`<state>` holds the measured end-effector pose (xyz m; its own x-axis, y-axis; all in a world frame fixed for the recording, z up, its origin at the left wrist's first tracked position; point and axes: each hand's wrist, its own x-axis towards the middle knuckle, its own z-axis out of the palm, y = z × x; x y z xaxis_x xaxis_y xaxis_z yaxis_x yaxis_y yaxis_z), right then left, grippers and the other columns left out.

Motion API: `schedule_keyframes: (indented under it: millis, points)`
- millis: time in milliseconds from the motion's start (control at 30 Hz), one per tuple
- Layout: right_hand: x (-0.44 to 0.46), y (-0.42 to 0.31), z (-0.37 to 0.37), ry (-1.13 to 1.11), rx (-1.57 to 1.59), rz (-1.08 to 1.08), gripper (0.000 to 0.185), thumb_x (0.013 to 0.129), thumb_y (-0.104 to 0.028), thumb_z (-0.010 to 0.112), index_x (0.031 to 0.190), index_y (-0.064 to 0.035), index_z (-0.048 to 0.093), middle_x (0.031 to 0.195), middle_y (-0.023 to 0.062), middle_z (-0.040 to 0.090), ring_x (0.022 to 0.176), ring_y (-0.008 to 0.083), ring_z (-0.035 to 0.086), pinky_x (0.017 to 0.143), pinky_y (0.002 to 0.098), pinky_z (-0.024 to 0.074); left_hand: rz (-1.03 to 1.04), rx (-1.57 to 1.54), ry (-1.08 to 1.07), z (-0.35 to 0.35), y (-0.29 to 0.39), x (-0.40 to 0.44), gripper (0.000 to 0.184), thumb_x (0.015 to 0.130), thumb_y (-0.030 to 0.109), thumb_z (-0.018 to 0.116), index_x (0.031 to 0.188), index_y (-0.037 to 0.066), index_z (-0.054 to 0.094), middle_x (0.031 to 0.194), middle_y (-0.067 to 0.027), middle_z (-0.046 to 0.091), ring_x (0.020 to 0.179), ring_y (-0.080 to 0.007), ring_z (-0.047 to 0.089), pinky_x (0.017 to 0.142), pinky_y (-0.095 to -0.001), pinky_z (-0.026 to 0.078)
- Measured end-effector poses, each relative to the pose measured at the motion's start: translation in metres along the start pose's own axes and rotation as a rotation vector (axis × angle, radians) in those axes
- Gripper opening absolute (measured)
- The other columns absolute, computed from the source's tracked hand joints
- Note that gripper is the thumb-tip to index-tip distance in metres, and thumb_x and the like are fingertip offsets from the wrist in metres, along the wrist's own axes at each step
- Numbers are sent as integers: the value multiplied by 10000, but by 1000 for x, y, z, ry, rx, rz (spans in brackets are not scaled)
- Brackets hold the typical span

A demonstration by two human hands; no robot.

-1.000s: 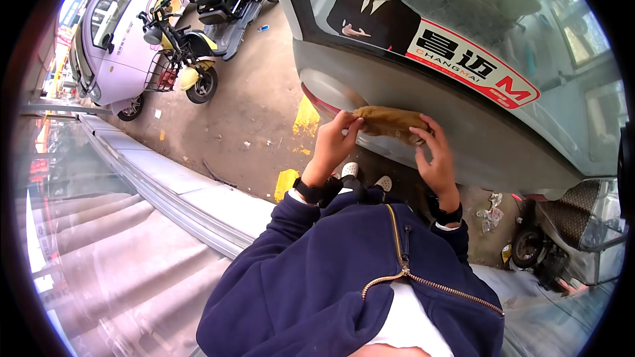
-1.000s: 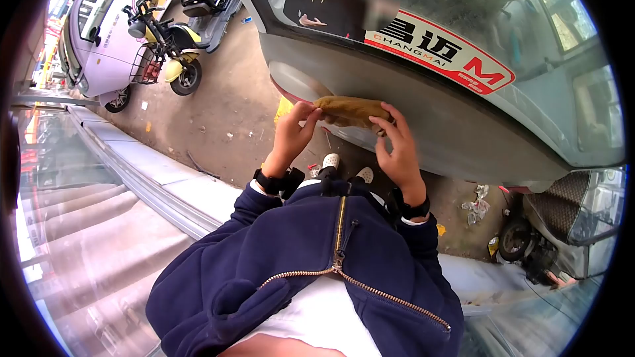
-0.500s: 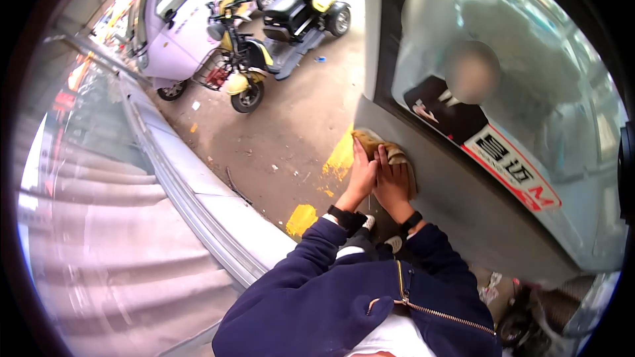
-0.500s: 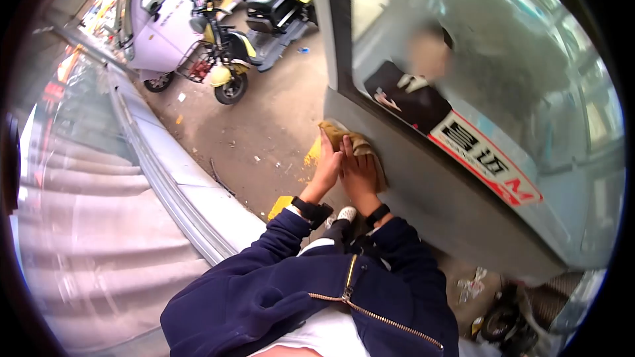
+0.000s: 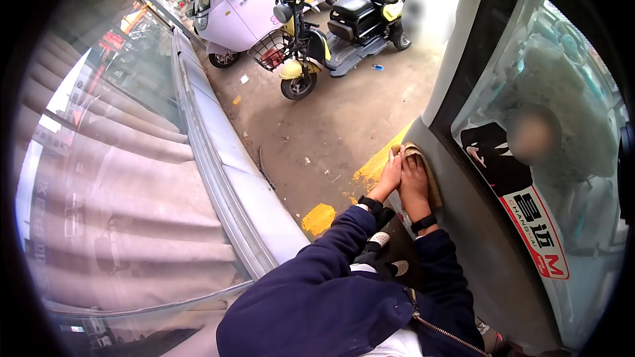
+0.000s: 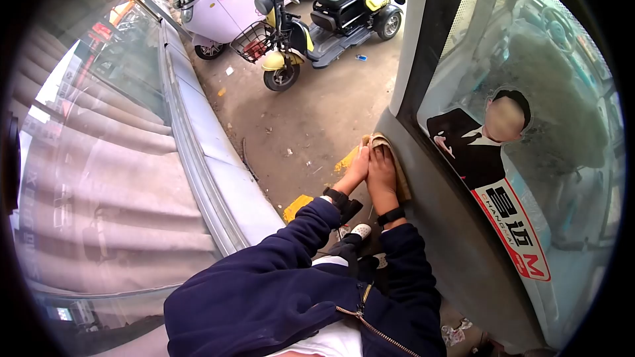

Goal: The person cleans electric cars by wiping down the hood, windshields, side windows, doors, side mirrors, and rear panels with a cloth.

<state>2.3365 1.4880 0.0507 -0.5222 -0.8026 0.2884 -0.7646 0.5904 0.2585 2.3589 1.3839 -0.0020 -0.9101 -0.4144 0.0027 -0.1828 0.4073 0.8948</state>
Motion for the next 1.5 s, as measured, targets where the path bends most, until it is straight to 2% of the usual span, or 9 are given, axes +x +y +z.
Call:
schedule_keyframes:
  millis: [233,300,367,833,900,1033,1133,1400,1500]
  points:
    - [-4,-1,-11,0,5,29,605,871,-218,447,1440,-33,363,1469,86,389,1339,251,345,1155,350,211,69,-131,108,16,-17,-4,467,962,98,346,1417,-7,314,1436,-362,279,1325,-540,272,1097,-488,311]
    - [-4,-2,-13,68,186,67,550,867,-158,470,1400,-28,416,1448,86,421,1322,251,375,1146,360,246,231,233,238,68,-113,19,484,1008,171,288,1441,-41,250,1464,-325,272,1355,-489,271,1111,-455,299]
    - [-5,-3,-10,63,123,68,547,875,-164,459,1408,-47,415,1462,76,405,1328,241,371,1152,362,232,-214,-327,122,37,-64,5,630,1037,401,192,1451,-71,242,1480,-244,335,1403,-299,293,1147,-337,228]
    - [-46,-15,-4,53,199,24,578,868,-154,495,1427,-65,375,1363,97,475,1211,235,461,1080,333,317,-100,-365,182,79,-114,-34,512,1054,294,196,1440,-4,351,1512,-196,276,1394,-306,264,1151,-328,202]
    - [-62,-17,15,-16,205,-66,583,848,-142,535,1403,-49,389,1279,132,517,1183,261,485,1048,344,356,28,-33,129,107,-154,-45,541,1009,175,345,1494,8,173,1493,-279,262,1384,-376,293,1123,-390,273]
    - [-104,-22,51,-99,532,15,508,865,-118,522,1357,-47,421,1212,173,551,1106,324,539,947,395,434,-147,-579,-12,142,-188,-75,609,977,89,382,1502,14,82,1447,-316,309,1325,-435,359,1098,-405,311]
    - [-123,-22,48,-150,795,154,441,887,-100,500,1324,-69,453,1173,179,570,1050,352,567,869,427,474,-484,-1138,48,126,-126,-95,619,1026,518,208,1353,41,428,1290,-91,525,1173,-201,485,1036,-333,369]
    - [-136,-18,30,-394,585,116,438,842,-84,571,1278,-67,534,1156,126,606,1002,325,584,851,418,483,-332,-313,-254,60,-85,-95,489,1003,460,287,1161,60,518,1065,-120,583,930,-229,576,824,-356,502]
    - [-139,-3,-17,-30,602,89,461,846,-132,559,1305,-86,551,1172,103,629,999,276,606,891,409,473,-152,-65,-284,37,-41,-104,437,968,382,370,965,-13,557,892,-191,601,758,-301,598,681,-387,505]
